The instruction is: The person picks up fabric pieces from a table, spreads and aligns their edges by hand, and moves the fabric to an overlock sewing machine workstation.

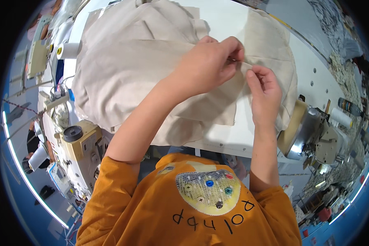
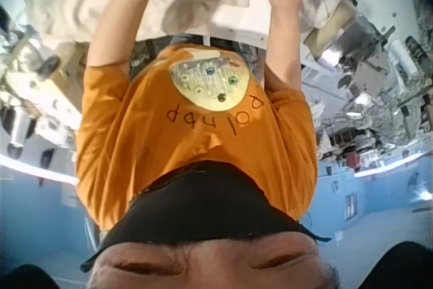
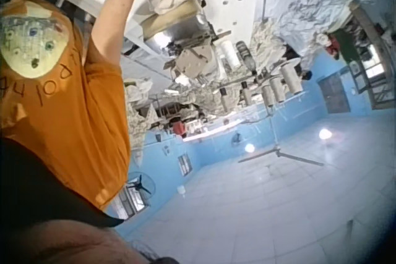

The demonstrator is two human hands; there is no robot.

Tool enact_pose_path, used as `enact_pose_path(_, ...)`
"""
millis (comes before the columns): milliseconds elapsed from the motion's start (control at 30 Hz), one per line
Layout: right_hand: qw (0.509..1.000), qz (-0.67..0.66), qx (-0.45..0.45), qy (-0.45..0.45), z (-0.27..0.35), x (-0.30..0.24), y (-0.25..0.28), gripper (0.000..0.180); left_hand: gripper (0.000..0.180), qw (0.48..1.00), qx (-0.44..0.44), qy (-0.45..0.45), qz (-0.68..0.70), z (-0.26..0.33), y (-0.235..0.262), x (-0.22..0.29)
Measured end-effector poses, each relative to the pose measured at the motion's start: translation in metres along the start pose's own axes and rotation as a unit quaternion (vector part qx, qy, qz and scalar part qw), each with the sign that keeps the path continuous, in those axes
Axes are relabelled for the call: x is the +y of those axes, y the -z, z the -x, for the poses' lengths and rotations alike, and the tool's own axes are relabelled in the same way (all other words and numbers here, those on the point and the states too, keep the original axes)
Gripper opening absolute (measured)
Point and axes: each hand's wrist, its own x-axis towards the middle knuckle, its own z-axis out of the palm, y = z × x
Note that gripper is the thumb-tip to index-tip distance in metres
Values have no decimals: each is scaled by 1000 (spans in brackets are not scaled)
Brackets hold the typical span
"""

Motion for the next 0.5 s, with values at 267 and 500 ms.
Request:
enact_pose_path(267, 987, 41, 119, 100, -15, 3, -7, 16, 18, 950, 96, -34, -296, 34, 56, -75)
enact_pose_path(500, 969, -2, 206, 134, -25, -11, 70, 20, 18, 936, 109, 135, -307, 130, 154, -114)
